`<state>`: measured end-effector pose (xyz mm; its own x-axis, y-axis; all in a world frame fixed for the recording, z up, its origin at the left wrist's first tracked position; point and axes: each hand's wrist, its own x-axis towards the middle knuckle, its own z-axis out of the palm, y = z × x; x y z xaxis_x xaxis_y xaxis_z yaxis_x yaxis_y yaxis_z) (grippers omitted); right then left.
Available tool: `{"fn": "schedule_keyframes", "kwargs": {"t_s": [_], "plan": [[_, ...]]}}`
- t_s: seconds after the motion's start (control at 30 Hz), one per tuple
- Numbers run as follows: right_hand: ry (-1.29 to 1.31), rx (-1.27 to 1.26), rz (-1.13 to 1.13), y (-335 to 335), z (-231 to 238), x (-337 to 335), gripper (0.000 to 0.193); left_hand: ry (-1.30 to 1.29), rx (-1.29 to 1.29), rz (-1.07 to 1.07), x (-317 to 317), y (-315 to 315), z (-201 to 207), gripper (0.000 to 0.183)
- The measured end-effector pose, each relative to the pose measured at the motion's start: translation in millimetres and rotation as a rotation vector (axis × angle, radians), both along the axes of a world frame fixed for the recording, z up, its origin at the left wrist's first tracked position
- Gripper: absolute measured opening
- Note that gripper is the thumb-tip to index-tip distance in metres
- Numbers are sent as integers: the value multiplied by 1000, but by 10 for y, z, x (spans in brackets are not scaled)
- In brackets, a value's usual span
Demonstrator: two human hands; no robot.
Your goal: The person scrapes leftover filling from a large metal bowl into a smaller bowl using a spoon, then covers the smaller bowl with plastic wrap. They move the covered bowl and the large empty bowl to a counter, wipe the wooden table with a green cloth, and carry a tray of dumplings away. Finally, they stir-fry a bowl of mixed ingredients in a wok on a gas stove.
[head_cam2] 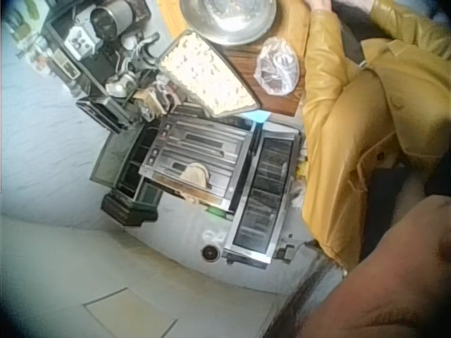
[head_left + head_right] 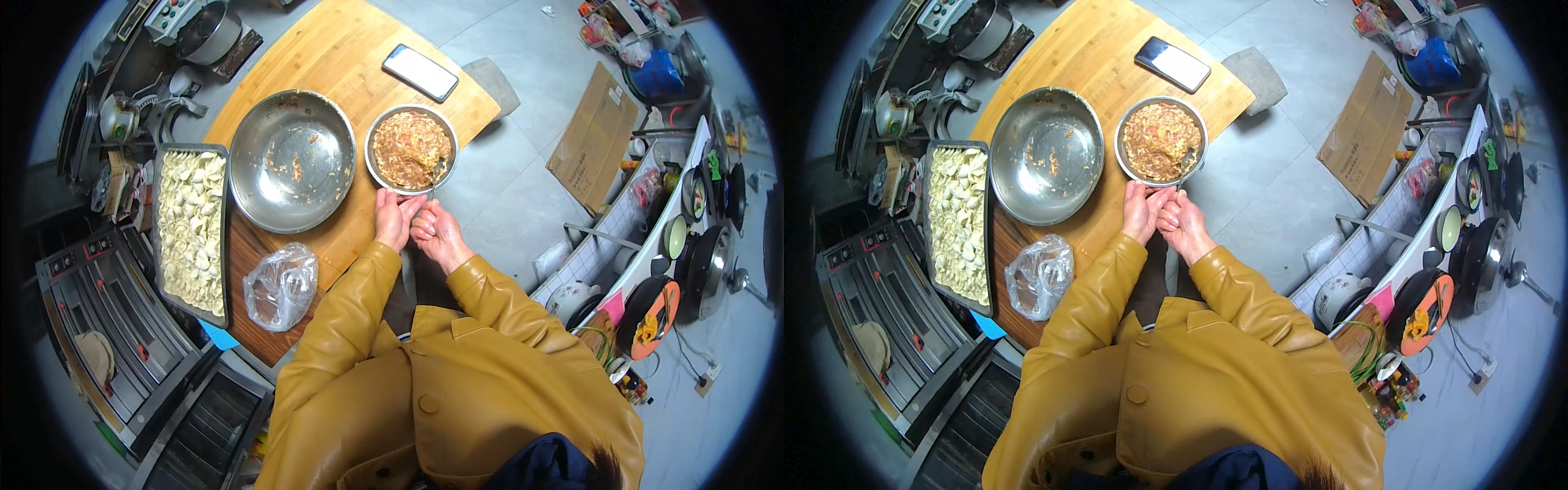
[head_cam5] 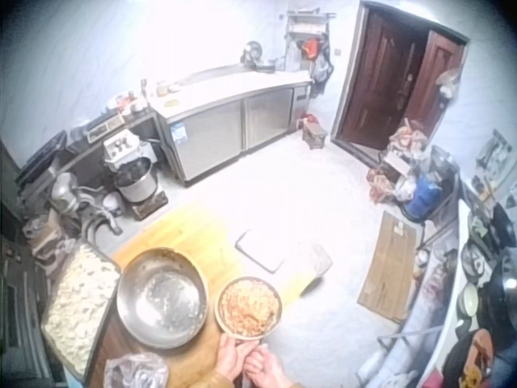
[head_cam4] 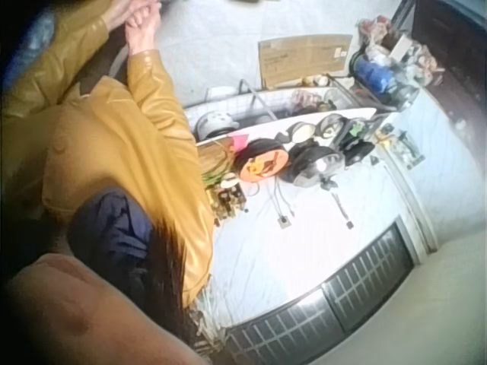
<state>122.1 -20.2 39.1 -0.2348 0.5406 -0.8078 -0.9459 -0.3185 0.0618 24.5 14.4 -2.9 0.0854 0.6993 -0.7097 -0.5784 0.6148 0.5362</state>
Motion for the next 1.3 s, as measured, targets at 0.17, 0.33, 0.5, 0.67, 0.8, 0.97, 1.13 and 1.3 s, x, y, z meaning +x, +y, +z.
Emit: {"fn": "schedule_keyframes", "kwargs": {"t_s": [0.17,0.33,0.5,0.67,0.8,0.97,1.13,1.3], "plan": [[36,80,31,-71,132,106,35,-19,8,5,-5,8,1,18],[-203,176,276,38,148,162,33,-27,26,9,-8,3,-2,21],[-479,156,582,17,63,259,24,-15,7,-25,-45,25,-8,21],[-754,253,546,-85,-20,473,26,0,0,-36,-89,53,-27,20],[-835,322,777,-124,-136,563,28,73,-1,-69,-217,108,-23,21],[-1966,486,1193,58,-159,880,27,82,-10,-125,-305,154,-53,21],[-1999,571,1242,264,167,1093,25,-33,-3,-82,-416,73,-53,15],[-1604,654,1035,325,504,990,28,-226,67,93,-945,-374,141,39]]}}
